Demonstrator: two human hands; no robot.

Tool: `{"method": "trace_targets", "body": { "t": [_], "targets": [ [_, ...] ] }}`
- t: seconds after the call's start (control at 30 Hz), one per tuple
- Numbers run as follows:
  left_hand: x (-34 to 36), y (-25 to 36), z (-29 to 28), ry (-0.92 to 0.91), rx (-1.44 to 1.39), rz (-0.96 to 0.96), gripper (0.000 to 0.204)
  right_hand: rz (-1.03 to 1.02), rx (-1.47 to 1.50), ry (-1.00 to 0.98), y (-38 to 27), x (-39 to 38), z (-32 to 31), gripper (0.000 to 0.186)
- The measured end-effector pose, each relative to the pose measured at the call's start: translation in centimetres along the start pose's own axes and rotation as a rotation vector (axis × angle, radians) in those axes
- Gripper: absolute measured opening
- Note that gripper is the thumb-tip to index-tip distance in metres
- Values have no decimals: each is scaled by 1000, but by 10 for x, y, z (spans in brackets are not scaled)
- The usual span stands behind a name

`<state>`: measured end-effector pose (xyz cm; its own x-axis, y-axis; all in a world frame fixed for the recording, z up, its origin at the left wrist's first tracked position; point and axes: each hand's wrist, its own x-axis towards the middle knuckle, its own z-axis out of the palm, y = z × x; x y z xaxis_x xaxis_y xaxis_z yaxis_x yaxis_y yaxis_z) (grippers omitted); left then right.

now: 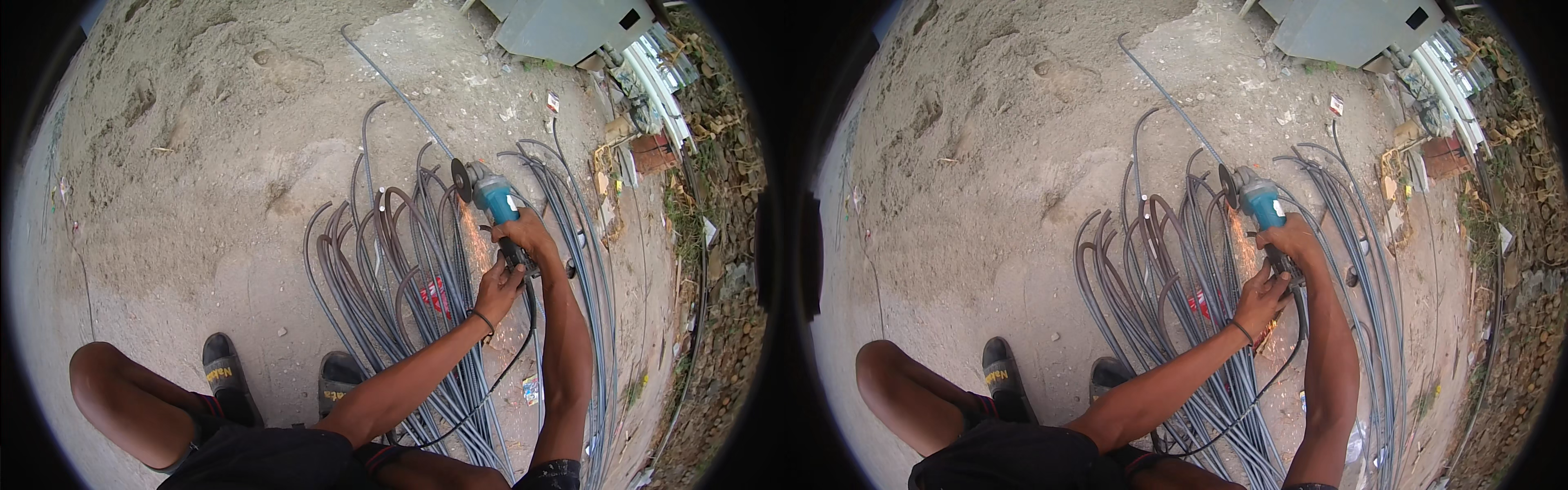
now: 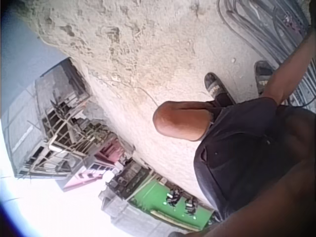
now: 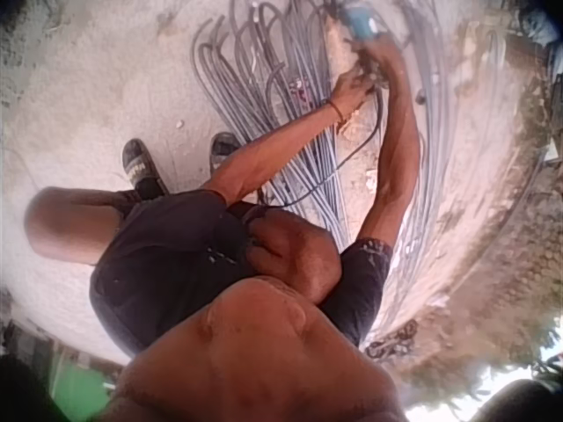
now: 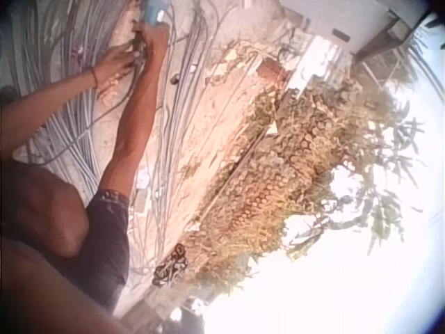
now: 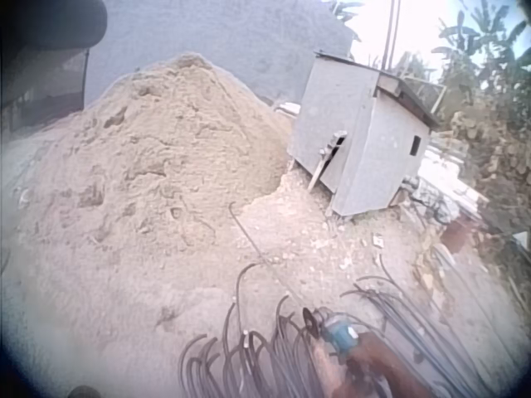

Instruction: The person uses an angle grinder to cut through several thin metal rods while crouching on the ground. They hold the grinder with both hands, positioning the blade against a rod until it is severed, then moves to the next rod.

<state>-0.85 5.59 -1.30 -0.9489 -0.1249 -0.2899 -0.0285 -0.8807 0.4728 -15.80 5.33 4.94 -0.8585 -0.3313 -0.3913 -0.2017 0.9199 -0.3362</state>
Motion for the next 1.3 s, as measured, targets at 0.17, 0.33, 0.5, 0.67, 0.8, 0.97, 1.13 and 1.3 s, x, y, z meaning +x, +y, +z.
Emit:
{"method": "trace_targets", "body": {
  "t": [0.17, 0.33, 0.5, 0.67, 0.8, 0.97, 1.13, 1.3],
  "targets": [
    [1, -2, -2, -8, -25, 9, 59, -4, 44, -40, -4, -4, -2, 53],
    [-1, -1, 0, -1, -20, 7, 57, -7, 21, -14, -9, -10, -5, 51],
    [-1, -1, -4, -7, -21, 27, 57, 2, 69, -45, -27, -24, -11, 49],
    [-4, 0, 0, -19, -30, 25, 58, -1, 56, -2, -14, -18, -7, 51],
    [-12, -5, 4, -51, 4, 55, 61, -75, 149, 2, -7, -32, -11, 49],
    [-31, -14, 14, -97, 208, 183, 60, -21, 344, 8, 3, -72, -31, 46],
    [-47, -12, 29, -66, 363, 248, 54, 73, 638, 75, 25, -110, -50, 47],
    [-51, 15, 17, -21, 863, 187, 42, 101, 817, 139, 45, -135, -42, 48]
  ]
}}
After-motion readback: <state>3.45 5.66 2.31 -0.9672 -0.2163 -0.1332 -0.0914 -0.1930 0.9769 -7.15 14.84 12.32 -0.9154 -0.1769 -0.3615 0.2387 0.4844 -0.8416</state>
